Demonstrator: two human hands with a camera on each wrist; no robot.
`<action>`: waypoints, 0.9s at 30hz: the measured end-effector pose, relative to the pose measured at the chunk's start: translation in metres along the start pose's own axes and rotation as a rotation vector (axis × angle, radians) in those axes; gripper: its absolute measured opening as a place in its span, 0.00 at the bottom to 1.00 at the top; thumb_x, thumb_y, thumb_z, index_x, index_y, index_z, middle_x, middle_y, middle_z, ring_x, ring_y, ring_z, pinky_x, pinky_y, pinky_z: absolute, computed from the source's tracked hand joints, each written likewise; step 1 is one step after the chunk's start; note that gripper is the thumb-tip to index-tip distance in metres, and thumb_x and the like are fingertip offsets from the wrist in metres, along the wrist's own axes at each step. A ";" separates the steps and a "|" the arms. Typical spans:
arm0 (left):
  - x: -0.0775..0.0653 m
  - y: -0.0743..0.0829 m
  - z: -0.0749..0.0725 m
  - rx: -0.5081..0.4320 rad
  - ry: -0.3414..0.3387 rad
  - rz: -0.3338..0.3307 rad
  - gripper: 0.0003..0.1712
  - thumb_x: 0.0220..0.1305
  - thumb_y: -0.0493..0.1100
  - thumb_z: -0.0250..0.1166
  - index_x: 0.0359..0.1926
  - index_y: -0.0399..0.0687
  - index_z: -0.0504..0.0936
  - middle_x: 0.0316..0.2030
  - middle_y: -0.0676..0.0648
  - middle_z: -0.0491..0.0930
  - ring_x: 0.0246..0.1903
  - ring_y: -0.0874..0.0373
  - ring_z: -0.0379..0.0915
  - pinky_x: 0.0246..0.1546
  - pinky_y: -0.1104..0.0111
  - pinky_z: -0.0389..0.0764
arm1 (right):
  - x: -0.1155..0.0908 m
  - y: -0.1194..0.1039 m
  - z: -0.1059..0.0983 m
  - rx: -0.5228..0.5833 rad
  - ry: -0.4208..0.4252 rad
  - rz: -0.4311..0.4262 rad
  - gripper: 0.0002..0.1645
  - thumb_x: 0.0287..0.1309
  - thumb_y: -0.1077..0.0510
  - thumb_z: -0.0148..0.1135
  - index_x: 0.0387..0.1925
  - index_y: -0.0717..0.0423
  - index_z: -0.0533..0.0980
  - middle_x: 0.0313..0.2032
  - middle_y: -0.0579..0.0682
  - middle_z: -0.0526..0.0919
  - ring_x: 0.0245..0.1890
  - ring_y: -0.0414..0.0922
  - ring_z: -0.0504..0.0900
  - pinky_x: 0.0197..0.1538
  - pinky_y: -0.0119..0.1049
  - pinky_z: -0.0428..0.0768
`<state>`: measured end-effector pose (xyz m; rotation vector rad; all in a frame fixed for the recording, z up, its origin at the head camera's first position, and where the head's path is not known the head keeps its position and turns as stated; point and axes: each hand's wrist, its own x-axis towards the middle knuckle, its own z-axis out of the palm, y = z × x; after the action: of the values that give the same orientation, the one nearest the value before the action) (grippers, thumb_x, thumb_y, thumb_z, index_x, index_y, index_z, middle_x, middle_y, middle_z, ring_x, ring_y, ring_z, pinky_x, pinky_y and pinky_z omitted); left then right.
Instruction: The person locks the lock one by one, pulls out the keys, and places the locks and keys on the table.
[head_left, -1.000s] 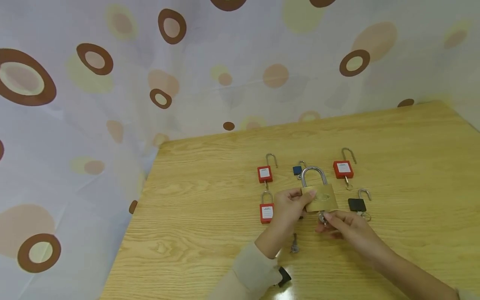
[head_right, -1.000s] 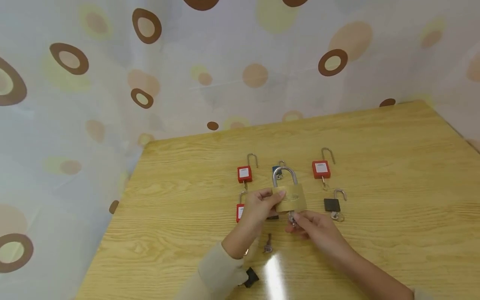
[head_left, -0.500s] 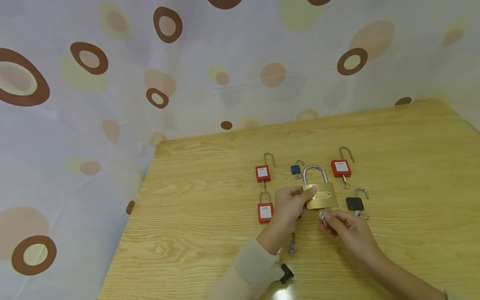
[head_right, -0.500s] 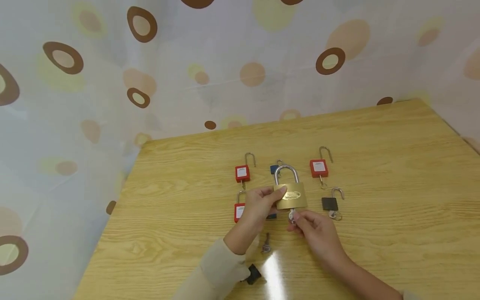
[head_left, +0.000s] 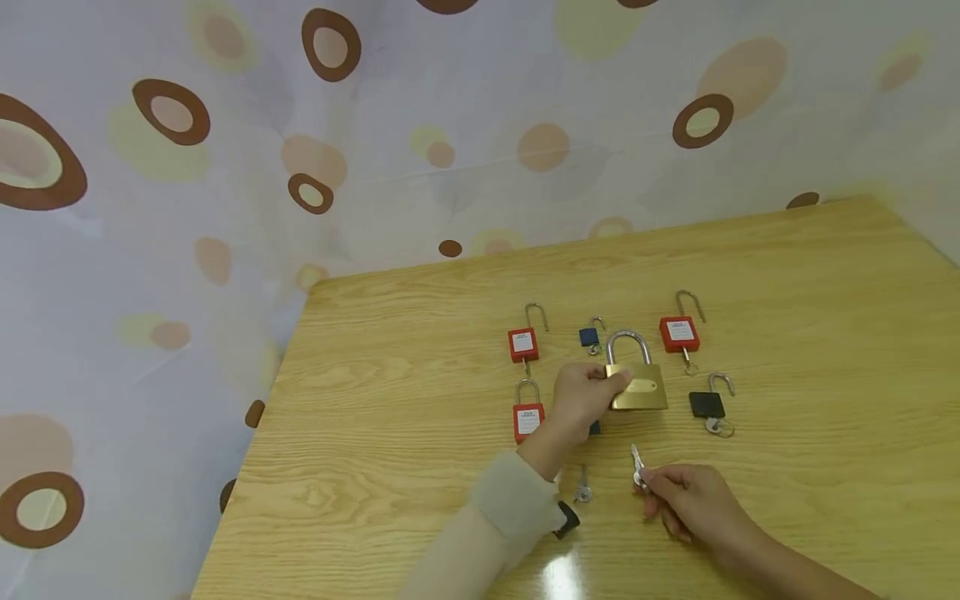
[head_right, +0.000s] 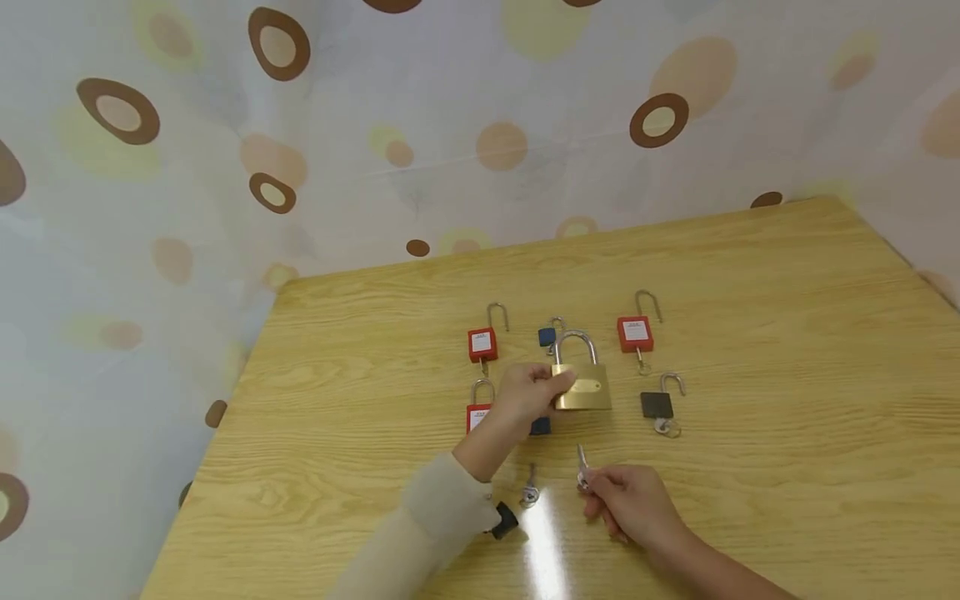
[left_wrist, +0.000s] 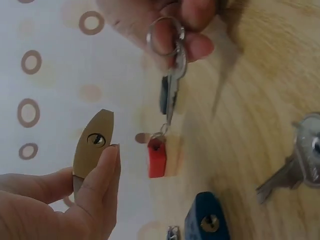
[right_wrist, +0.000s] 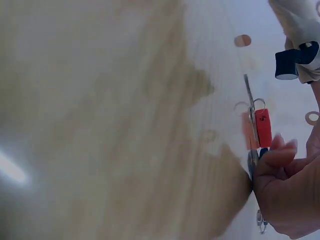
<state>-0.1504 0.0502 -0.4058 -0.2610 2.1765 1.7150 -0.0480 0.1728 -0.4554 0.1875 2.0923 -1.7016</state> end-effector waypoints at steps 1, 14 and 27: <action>0.000 -0.002 0.005 0.053 0.006 -0.015 0.15 0.57 0.44 0.67 0.21 0.38 0.79 0.15 0.53 0.69 0.17 0.62 0.61 0.18 0.72 0.63 | 0.000 0.000 -0.001 -0.021 -0.013 -0.004 0.20 0.67 0.60 0.45 0.40 0.75 0.76 0.19 0.43 0.78 0.10 0.31 0.64 0.14 0.24 0.65; 0.010 -0.015 0.034 0.264 0.018 -0.066 0.14 0.58 0.43 0.66 0.37 0.34 0.79 0.34 0.41 0.78 0.30 0.51 0.78 0.37 0.62 0.80 | 0.007 -0.004 0.005 -0.204 0.003 -0.059 0.20 0.66 0.60 0.47 0.24 0.67 0.78 0.10 0.45 0.75 0.04 0.30 0.65 0.10 0.25 0.65; 0.014 -0.018 0.036 0.385 -0.034 -0.061 0.16 0.60 0.45 0.64 0.26 0.34 0.77 0.24 0.43 0.76 0.24 0.55 0.75 0.28 0.68 0.75 | 0.011 -0.008 0.005 -0.460 0.032 -0.126 0.25 0.61 0.63 0.51 0.07 0.53 0.65 0.05 0.39 0.60 0.03 0.30 0.56 0.10 0.22 0.57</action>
<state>-0.1507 0.0812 -0.4348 -0.1917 2.3877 1.2255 -0.0591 0.1642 -0.4535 -0.0601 2.4969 -1.2383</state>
